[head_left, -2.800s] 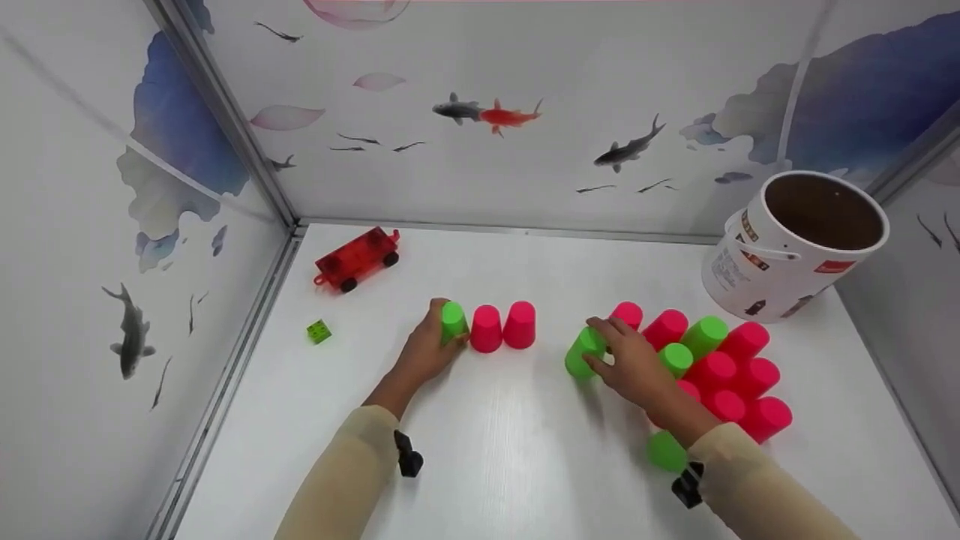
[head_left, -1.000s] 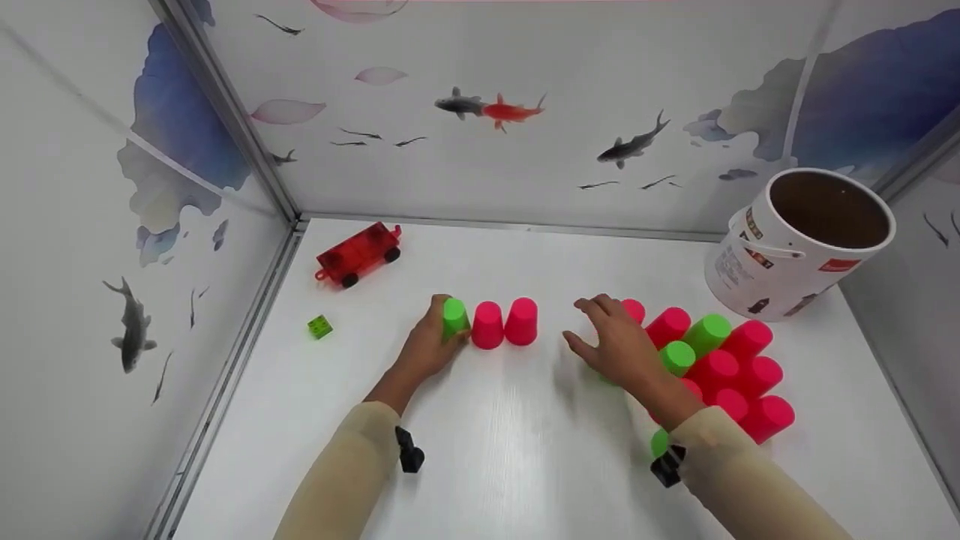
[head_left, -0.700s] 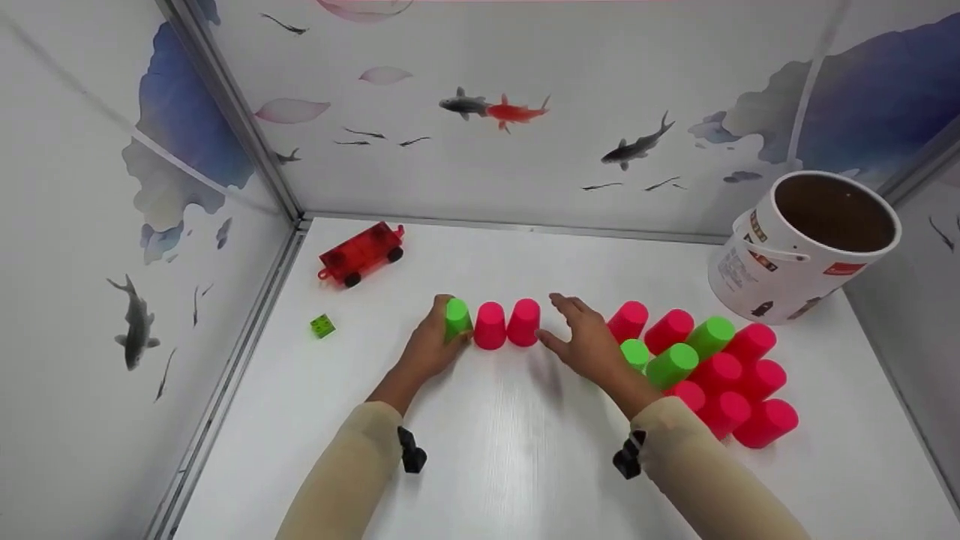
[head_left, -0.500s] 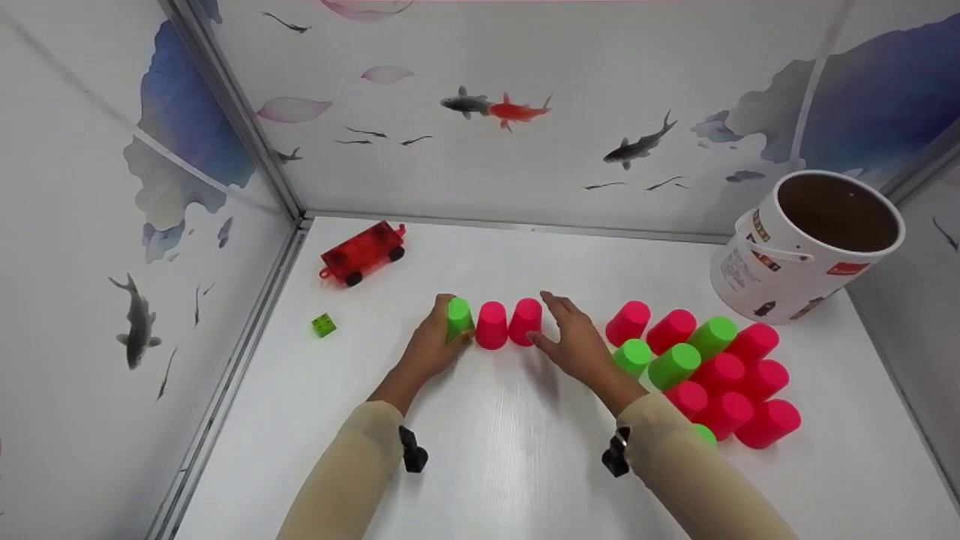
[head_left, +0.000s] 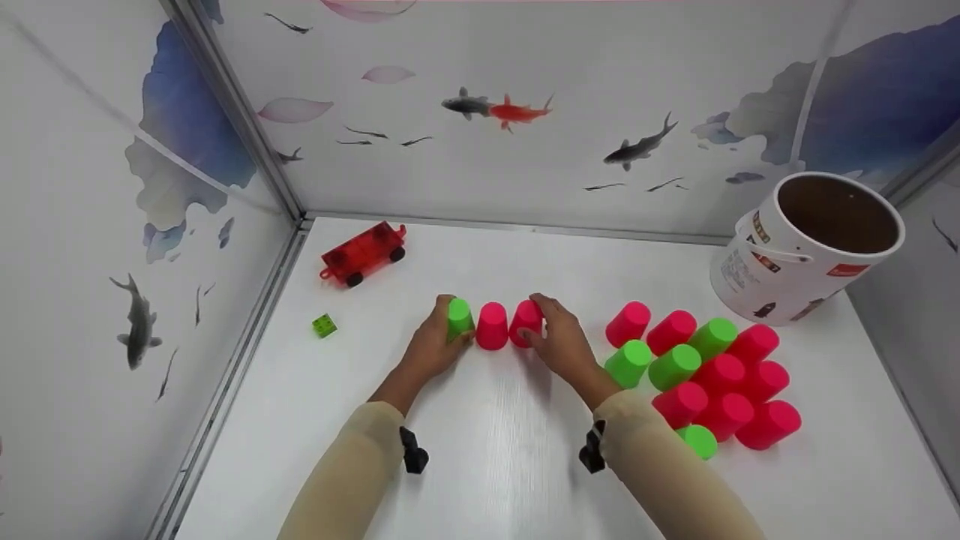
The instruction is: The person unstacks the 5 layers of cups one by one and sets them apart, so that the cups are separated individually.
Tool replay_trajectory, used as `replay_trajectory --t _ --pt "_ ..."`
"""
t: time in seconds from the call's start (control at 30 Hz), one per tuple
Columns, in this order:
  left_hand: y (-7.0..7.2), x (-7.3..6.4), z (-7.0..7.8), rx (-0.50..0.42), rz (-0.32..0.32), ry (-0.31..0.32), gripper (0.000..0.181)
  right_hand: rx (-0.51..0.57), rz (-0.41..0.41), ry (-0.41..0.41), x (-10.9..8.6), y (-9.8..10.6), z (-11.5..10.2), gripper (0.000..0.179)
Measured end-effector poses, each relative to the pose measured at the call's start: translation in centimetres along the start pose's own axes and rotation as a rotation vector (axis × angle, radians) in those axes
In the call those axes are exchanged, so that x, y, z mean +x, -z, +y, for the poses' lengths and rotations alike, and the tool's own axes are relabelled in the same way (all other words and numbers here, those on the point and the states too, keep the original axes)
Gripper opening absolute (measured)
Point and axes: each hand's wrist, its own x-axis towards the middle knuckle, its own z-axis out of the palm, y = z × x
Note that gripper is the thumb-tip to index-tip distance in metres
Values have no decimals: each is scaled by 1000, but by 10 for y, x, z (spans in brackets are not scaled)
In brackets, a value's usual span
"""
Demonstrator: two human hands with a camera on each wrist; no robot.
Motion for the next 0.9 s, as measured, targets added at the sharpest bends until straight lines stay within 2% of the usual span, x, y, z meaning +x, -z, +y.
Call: replay_trajectory --t 0.13,0.27,0.43,0.6,0.77,0.9 --pt "-3 -1 0 -9 -7 4 67 0 -9 -6 -8 4 2 77" --pt "0 -1 0 -17 -16 13 67 -68 -35 53 -23 15 2 80" --pt "1 -1 0 -29 -10 18 67 -146 -63 117 -51 33 6 82" --pt "0 1 -2 -34 -4 0 66 -208 -80 154 -84 56 20 81" --pt "-2 0 -2 -36 1 -1 68 -259 -123 124 -114 79 40 83" --pt "-1 0 -1 -39 4 1 69 -270 -158 69 -129 95 55 81"
